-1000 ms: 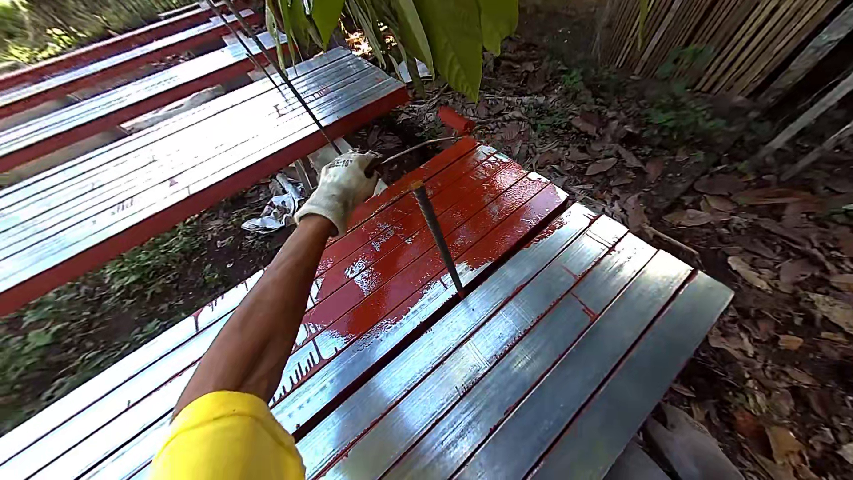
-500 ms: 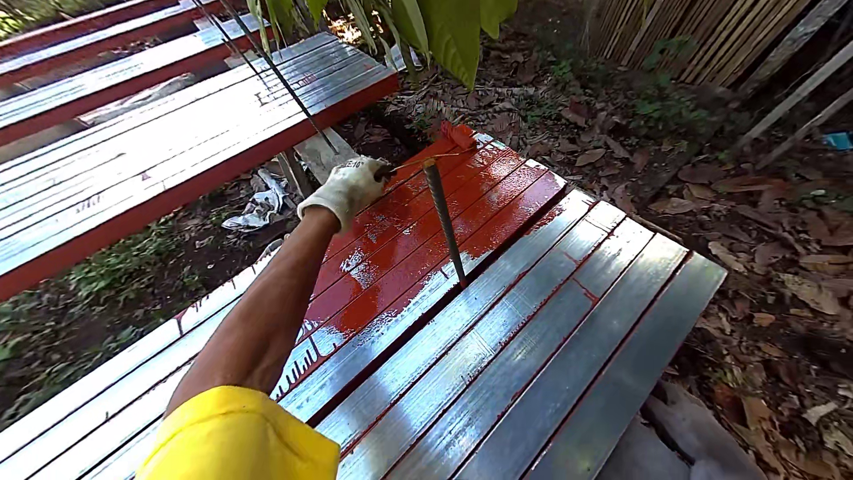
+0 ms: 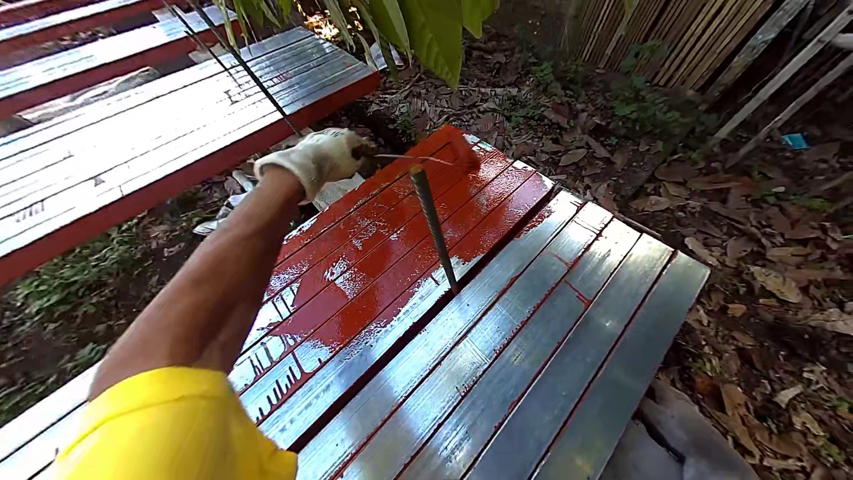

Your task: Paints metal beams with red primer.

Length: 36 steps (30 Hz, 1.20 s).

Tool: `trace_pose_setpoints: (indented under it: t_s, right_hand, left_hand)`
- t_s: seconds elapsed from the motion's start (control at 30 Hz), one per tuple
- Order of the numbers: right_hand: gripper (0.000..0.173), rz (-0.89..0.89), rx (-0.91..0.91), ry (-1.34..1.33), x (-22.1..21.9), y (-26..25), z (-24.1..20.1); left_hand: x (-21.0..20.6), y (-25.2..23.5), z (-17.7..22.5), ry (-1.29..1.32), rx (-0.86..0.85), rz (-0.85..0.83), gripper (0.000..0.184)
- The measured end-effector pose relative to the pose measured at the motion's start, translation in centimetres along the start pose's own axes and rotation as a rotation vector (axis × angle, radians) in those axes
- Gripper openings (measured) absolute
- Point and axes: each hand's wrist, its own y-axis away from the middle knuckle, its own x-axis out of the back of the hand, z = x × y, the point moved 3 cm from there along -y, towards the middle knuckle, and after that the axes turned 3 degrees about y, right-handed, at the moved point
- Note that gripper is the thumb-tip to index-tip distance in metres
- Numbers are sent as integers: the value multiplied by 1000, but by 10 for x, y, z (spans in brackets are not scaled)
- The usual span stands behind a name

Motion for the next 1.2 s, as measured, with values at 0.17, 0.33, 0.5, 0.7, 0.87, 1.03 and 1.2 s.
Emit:
trace_pose_setpoints:
  t_s: [0.17,0.33,0.5,0.7,0.87,1.03,1.2]
  right_hand:
    - [44,-220,-135,100,40,44,-75]
    - [43,12,29,-6,-3,0,3]
    - [39,-102,-226,-30,47,65,-106]
    - [52,-17,0,25,1,18,-10]
    - [54,-24,-15,85,4,23,-22]
    - [49,-17,-74,71,7,33,-32]
    - [53,-3,-86,63,4,20,-22]
  left_hand:
    - [-4,-17,29,48,16,-7,21]
    - [-13,49,16,42,161,52,24]
    - [-24,32,55,98,87,97,22]
    - [-39,143,-36,51,123,-29,25]
    - [-36,279,-111,49,288,-96,26]
    - [-26,357,-171,0,425,-111,27]
    - [-5,306,-136,71,475,-170,24]
